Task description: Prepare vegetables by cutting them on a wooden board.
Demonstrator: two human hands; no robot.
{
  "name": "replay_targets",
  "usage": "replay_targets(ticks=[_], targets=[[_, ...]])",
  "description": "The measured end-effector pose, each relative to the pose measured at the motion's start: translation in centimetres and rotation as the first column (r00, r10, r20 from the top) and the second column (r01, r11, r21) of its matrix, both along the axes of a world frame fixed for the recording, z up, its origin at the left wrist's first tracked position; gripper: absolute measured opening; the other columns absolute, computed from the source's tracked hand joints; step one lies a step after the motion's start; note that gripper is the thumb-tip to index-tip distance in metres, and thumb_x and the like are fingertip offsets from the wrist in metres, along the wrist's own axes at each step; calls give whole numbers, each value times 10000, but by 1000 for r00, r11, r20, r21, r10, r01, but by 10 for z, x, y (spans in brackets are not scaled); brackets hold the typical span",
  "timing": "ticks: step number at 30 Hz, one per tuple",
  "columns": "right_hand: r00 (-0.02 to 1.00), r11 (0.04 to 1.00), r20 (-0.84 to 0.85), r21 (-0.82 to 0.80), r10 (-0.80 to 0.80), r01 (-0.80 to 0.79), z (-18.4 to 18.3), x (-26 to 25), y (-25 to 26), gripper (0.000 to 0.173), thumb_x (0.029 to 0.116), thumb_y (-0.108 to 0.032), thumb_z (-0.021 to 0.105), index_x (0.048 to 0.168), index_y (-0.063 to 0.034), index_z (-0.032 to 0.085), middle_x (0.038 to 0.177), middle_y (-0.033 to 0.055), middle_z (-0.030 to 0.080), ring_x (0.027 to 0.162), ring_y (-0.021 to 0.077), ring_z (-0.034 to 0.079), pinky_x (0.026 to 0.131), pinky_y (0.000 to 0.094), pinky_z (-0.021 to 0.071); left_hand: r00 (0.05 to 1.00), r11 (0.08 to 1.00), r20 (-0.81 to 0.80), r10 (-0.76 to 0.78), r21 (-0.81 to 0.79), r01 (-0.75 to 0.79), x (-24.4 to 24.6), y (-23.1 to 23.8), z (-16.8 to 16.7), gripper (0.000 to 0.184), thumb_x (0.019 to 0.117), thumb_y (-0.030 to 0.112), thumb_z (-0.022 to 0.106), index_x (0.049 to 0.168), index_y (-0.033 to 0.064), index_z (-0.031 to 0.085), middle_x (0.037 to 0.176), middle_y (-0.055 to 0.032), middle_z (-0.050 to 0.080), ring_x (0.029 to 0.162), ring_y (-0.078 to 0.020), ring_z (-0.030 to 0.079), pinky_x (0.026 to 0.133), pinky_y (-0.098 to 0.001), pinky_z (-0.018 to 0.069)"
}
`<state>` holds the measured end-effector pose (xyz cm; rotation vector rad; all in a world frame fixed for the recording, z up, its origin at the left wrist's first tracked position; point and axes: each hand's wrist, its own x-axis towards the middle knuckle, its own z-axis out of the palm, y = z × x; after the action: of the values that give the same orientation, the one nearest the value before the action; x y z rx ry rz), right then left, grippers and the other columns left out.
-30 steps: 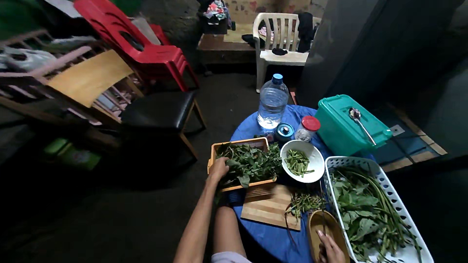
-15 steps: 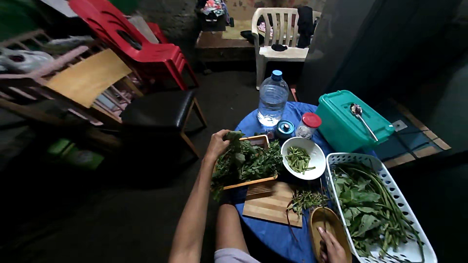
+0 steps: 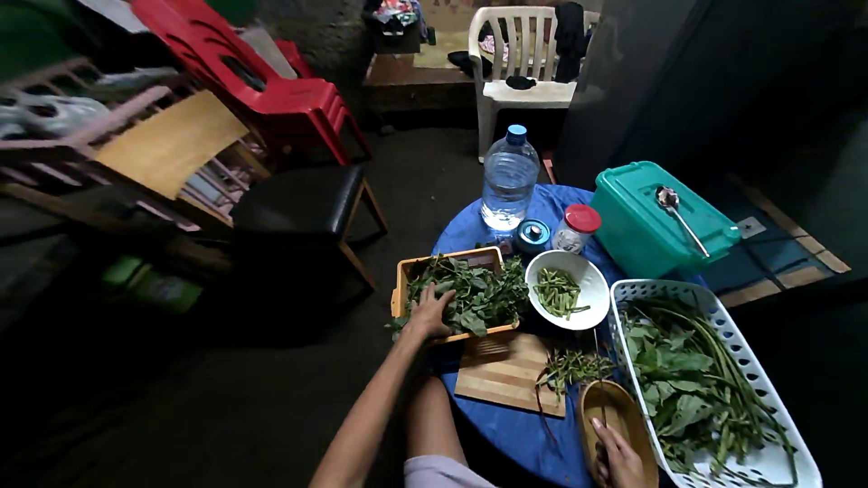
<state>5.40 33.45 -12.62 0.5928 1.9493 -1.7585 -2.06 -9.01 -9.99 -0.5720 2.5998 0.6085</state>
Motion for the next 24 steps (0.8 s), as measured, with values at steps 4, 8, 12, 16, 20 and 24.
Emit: replay_targets(ticks=[4, 8, 12, 16, 20, 24], targets=[[1000, 1000, -8, 15, 12, -11, 6, 0, -5, 316, 1070, -222, 531, 1237, 40, 588, 655, -34, 490, 498, 27, 453, 485, 199, 428, 1000, 1000, -2, 2, -11, -2, -2, -14, -21, 848, 810, 70, 811, 1546, 286, 448, 1545, -285, 399, 1405, -528, 383, 1052, -702, 396], [1000, 1000, -1, 11, -1, 1, 4, 2, -3, 327, 1070, -232, 528, 1247, 37, 583, 647, -38, 486, 487, 31, 449, 480, 211, 433, 986, 982, -166, 12, 189, 20, -8, -45, -4, 532, 926, 68, 705, 1441, 78, 569, 1403, -237, 590, 1335, -407, 541, 1132, -586, 400], [1000, 1000, 3, 6, -10, 10, 1, 1, -1, 325, 1072, -229, 522, 1246, 40, 582, 640, -43, 474, 479, 33, 448, 472, 211, 437, 972, 942, -190, 137, 328, -69, -11, -69, 5, 475, 967, 143, 696, 1402, -1, 571, 1375, -239, 601, 1303, -356, 569, 1131, -538, 409], [1000, 1000, -6, 21, -15, 15, 6, 0, -5, 321, 1064, -221, 541, 1243, 40, 595, 643, -40, 488, 483, 27, 445, 473, 202, 428, 963, 911, -181, 202, 395, -117, -15, -76, 5, 468, 969, 135, 701, 1401, 5, 575, 1369, -233, 606, 1289, -343, 578, 1124, -512, 420], [1000, 1000, -2, 25, -4, 4, 5, -1, -7, 307, 1060, -218, 553, 1227, 34, 603, 651, -40, 489, 491, 24, 439, 484, 199, 420, 962, 906, -163, 219, 401, -138, -16, -77, 6, 437, 985, 127, 677, 1388, -10, 574, 1357, -246, 605, 1275, -347, 582, 1113, -520, 422], [1000, 1000, 2, 22, 9, -9, 2, 1, -6, 303, 1059, -232, 557, 1216, 21, 615, 628, -46, 488, 481, 22, 441, 477, 202, 425, 961, 904, -172, 217, 406, -131, -15, -76, 0, 428, 974, 146, 690, 1366, 4, 595, 1325, -229, 627, 1242, -334, 603, 1092, -522, 442]])
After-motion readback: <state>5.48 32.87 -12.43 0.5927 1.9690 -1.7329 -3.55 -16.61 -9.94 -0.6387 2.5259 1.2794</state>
